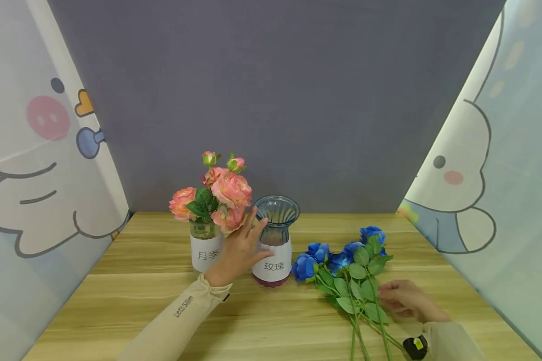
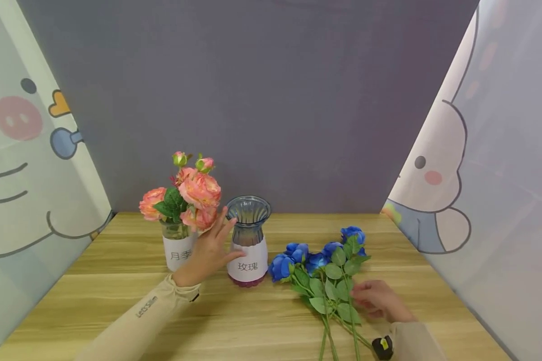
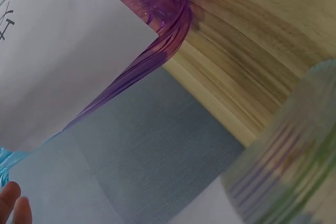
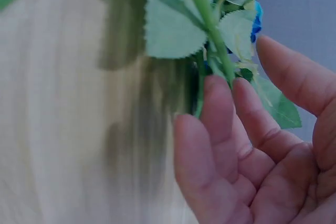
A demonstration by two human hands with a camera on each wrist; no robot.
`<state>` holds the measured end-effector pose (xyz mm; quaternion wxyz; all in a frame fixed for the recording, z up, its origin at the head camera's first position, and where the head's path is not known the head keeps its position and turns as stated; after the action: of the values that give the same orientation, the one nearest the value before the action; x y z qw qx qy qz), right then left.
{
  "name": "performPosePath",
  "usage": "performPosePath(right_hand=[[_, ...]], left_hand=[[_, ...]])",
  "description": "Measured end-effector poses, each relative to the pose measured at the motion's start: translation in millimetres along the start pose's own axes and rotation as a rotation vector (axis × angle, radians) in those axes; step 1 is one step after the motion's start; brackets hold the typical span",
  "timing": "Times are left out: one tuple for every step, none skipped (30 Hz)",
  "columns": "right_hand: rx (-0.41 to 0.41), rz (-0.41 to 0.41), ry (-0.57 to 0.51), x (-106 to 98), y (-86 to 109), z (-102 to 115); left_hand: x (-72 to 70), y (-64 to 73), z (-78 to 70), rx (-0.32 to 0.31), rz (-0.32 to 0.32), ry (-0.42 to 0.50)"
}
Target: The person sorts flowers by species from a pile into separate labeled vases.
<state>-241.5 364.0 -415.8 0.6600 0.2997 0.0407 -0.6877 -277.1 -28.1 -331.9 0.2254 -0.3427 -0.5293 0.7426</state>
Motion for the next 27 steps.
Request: performPosePath(right_hand=[[0.003,0.012,0.007,2.0,-0.4,-0.9],[0.005,0.017,0.015,3.8,-0.7,-1.6],[0.012,0.011,0.019,5.3,-0.8,-2.6],[0.013,0.009,0.026,6.7,-0.9,-3.1],[0.008,0.01,0.032,8.1,-0.9,-3.2],[0.002,0.014,0.034,9.7,-0.9,-3.1],[-0.002,0.021,0.031,11.5,-1.2,-3.1],[-0.008,0.032,0.026,13.2,-1.3,-2.9],[-0.017,0.048,0.02,14.7,-1.5,-2.7],[-0.027,0.068,0.009,16.4,-1.8,-2.5],[-0.037,0.084,-0.002,17.8,-2.3,-2.5],[-0.037,0.092,-0.016,18.8,-3.1,-2.8],[-0.039,0.097,-0.035,19.6,-3.7,-3.3],[-0.04,0.097,-0.054,20.1,-4.2,-3.6],[-0.045,0.098,-0.069,20.4,-5.1,-4.0],[-0.047,0.099,-0.083,20.6,-5.6,-3.9],[-0.05,0.093,-0.091,20.5,-6.1,-4.1],[-0.05,0.085,-0.098,20.4,-6.2,-3.9],[-0.051,0.073,-0.099,20.4,-6.1,-3.5],[-0.051,0.058,-0.099,20.0,-5.9,-3.0],[-0.052,0.046,-0.095,19.9,-5.8,-2.3],[-0.05,0.031,-0.099,19.7,-5.8,-1.4],[-0.047,0.011,-0.102,19.3,-5.7,-0.5],[-0.052,-0.002,-0.101,18.7,-5.4,0.9],[-0.053,-0.017,-0.103,18.0,-5.4,2.2],[-0.062,-0.024,-0.11,17.0,-5.3,3.5],[-0.061,-0.035,-0.118,16.3,-5.5,4.7]], left_hand=[[0.0,0.5,0.0,-0.004,-0.011,-0.004],[0.4,1.0,0.2,-0.008,-0.019,-0.007],[0.8,1.3,0.3,-0.011,-0.026,-0.009],[1.2,1.4,0.3,-0.013,-0.032,-0.012],[1.6,1.2,0.1,-0.015,-0.034,-0.013],[1.8,1.0,-0.2,-0.016,-0.037,-0.014],[1.9,0.7,-0.4,-0.02,-0.038,-0.013],[2.3,0.7,-0.3,-0.023,-0.037,-0.011],[2.4,0.6,-0.6,-0.026,-0.037,-0.007],[2.5,0.4,-0.8,-0.029,-0.035,-0.002],[2.6,0.6,-0.8,-0.032,-0.033,0.003],[2.6,0.7,-0.8,-0.034,-0.031,0.006],[2.5,1.2,-0.8,-0.037,-0.029,0.01],[2.4,1.6,-0.9,-0.041,-0.027,0.016],[2.3,2.0,-1.0,-0.043,-0.025,0.022],[2.4,2.7,-0.8,-0.043,-0.024,0.025],[2.3,3.2,-1.0,-0.047,-0.021,0.031],[2.1,3.1,-1.3,-0.051,-0.02,0.037],[2.2,3.3,-1.5,-0.055,-0.019,0.046],[2.3,3.4,-1.9,-0.058,-0.02,0.056],[2.6,3.7,-1.9,-0.061,-0.019,0.061],[2.8,3.5,-2.1,-0.066,-0.018,0.068],[3.0,3.1,-2.2,-0.071,-0.016,0.073],[3.5,2.6,-2.1,-0.074,-0.017,0.077],[3.9,2.4,-2.0,-0.075,-0.014,0.08],[4.1,1.9,-1.9,-0.077,-0.013,0.078],[4.4,1.4,-1.7,-0.08,-0.009,0.074]])
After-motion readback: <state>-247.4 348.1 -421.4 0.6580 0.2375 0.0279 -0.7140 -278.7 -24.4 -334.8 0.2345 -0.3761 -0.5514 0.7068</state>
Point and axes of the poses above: each hand's wrist, its own y-axis away from the middle knuckle, its own x-axis out of the palm, z = x × y, the point moved 5 cm from there along -y, towards the middle knuckle, and after that the axes turned 8 degrees about -z, right-handed, at the moved point
